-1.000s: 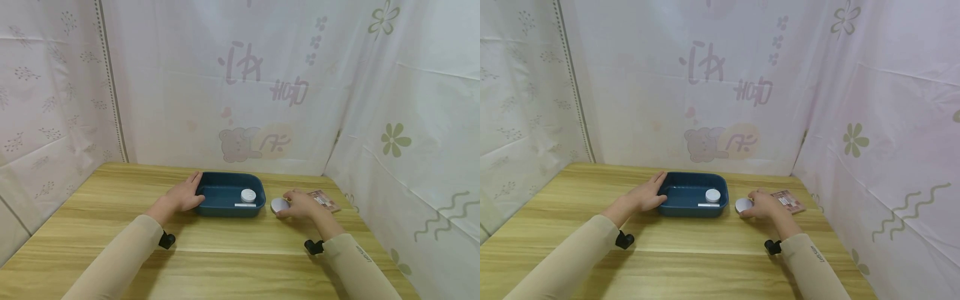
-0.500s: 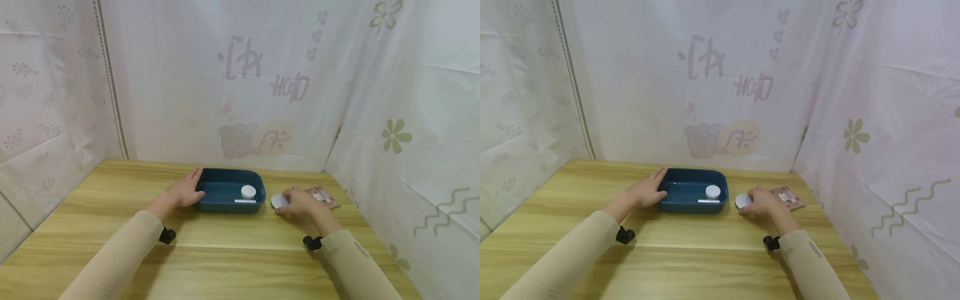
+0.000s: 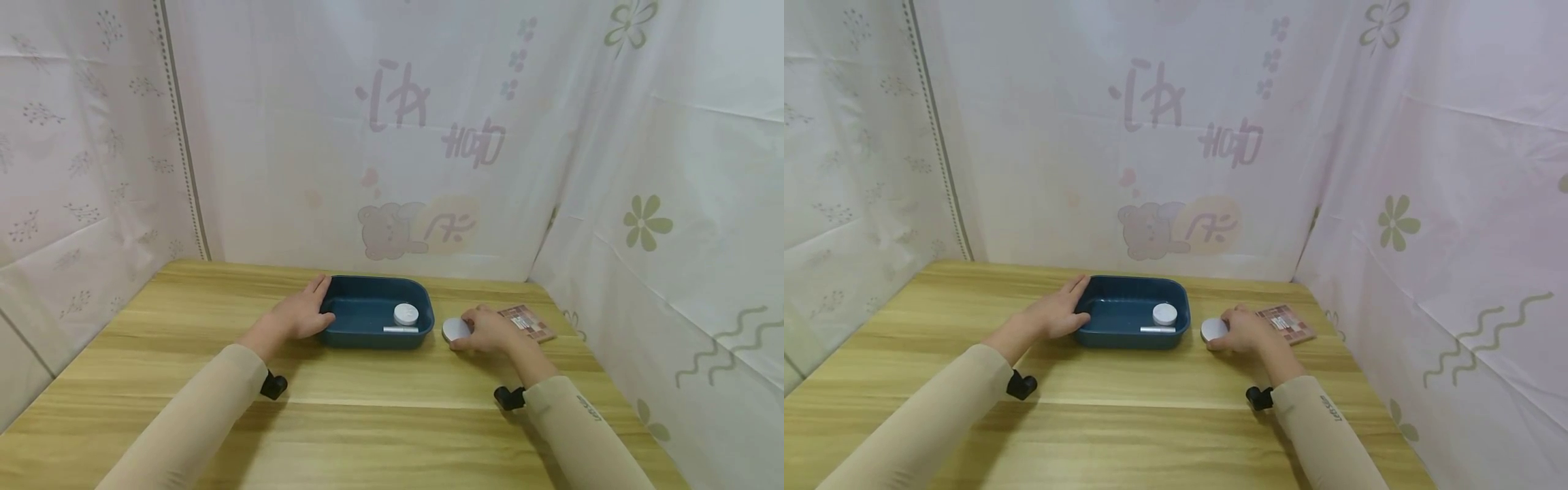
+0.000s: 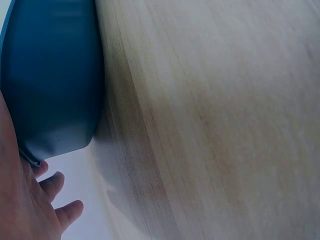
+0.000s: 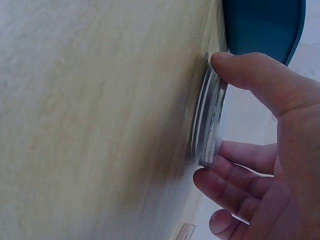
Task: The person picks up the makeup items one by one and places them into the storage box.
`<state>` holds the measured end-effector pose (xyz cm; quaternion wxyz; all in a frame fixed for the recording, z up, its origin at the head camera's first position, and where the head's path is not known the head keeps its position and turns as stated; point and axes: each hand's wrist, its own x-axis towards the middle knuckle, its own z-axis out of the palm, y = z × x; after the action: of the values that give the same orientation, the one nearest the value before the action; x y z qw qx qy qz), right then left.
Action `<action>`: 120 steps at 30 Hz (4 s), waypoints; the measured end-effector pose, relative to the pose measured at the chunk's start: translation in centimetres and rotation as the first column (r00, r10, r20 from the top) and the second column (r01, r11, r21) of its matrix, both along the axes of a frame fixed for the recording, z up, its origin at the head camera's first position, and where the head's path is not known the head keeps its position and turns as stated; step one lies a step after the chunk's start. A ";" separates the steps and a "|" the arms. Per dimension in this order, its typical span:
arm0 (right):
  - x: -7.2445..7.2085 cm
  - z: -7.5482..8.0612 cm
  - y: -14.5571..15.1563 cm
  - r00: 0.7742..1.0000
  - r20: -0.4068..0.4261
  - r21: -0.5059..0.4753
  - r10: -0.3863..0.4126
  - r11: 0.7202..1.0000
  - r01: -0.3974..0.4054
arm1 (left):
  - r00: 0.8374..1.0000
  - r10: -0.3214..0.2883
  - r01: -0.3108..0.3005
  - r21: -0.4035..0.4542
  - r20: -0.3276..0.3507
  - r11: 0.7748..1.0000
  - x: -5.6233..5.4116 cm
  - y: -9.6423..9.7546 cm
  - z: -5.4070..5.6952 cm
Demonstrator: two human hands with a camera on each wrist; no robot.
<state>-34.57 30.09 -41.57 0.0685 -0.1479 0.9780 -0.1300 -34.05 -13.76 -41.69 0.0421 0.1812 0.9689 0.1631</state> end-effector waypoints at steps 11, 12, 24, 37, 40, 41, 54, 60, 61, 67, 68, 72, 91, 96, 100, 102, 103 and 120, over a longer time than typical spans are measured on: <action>-0.2 -0.4 0.2 1.000 0.000 -0.013 -0.026 1.000 0.026 | 1.000 -0.005 0.006 0.009 -0.010 1.000 -0.2 -0.1 -0.5; -0.2 -0.4 0.2 1.000 -0.003 -0.017 -0.028 0.999 0.028 | 1.000 -0.006 0.006 0.010 -0.011 1.000 -0.2 -0.1 -0.5; -0.4 0.7 0.3 0.998 -0.037 -0.039 -0.041 0.998 0.039 | 1.000 -0.005 0.005 0.009 -0.007 1.000 -0.1 -0.1 -0.2; -2.0 3.3 -0.7 0.991 -0.132 -0.034 -0.005 0.999 0.000 | 1.000 -0.006 0.006 0.001 -0.018 1.000 -0.1 -0.1 -0.2; -2.1 3.8 -1.4 0.989 -0.149 -0.030 -0.016 0.999 0.012 | 1.000 -0.004 0.004 0.003 -0.016 1.000 -0.1 -0.1 -0.2; -2.1 4.0 -1.7 0.988 -0.154 -0.027 -0.017 1.000 0.013 | 1.000 -0.003 0.003 0.004 -0.015 1.000 -0.1 -0.1 -0.2; -1.8 5.6 -5.1 0.984 -0.179 -0.020 0.008 1.000 -0.011 | 1.000 -0.006 0.006 0.004 -0.015 1.000 -0.1 -0.1 -0.1; -2.0 5.9 -7.4 0.982 -0.184 -0.026 0.047 0.998 -0.053 | 1.000 -0.005 0.005 -0.004 -0.020 1.000 0.0 -0.1 0.0; -2.0 6.0 -7.8 0.982 -0.184 -0.027 0.052 0.998 -0.058 | 1.000 -0.005 0.005 -0.006 -0.020 1.000 0.0 -0.1 0.0; -1.9 5.8 -10.2 0.979 -0.188 -0.027 0.079 0.996 -0.085 | 1.000 -0.005 0.005 -0.009 -0.026 1.000 -0.3 -0.1 -0.3; -2.0 5.7 -10.6 0.978 -0.190 -0.022 0.083 0.996 -0.089 | 1.000 -0.006 0.005 -0.011 -0.029 1.000 -0.3 -0.1 -0.4; -2.1 5.4 -12.0 0.977 -0.195 0.012 0.089 0.996 -0.088 | 1.000 -0.003 0.003 -0.007 -0.031 1.000 -0.4 -0.1 -0.5; -2.3 3.3 -16.4 0.982 -0.139 -0.014 0.127 0.991 -0.131 | 0.999 0.007 -0.007 0.015 -0.034 1.000 -0.3 -0.1 -0.5; -2.4 2.7 -17.2 0.987 -0.101 -0.004 0.127 0.992 -0.128 | 0.999 0.008 -0.008 0.016 -0.041 1.000 -0.2 0.0 -0.4; -2.3 2.4 -17.9 0.990 -0.077 -0.006 0.115 0.993 -0.116 | 0.999 0.007 -0.006 0.012 -0.042 1.000 -0.2 0.0 -0.4; -2.2 2.3 -18.2 0.992 -0.067 -0.003 0.110 0.994 -0.111 | 0.999 0.006 -0.005 0.010 -0.040 1.000 -0.2 0.0 -0.4; -2.2 2.3 -18.4 0.992 -0.062 -0.001 0.110 0.994 -0.110 | 0.999 0.006 -0.005 0.010 -0.037 1.000 -0.2 0.0 -0.3; -2.5 1.6 -20.5 0.992 -0.023 0.063 0.120 0.991 -0.119 | 0.999 0.007 -0.007 0.005 -0.038 1.000 -0.4 -0.1 -0.4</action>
<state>-37.10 9.54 -40.00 0.0677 -0.2058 0.9717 -0.0937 -34.42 -13.83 -42.11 0.0226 0.1810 0.9698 0.1619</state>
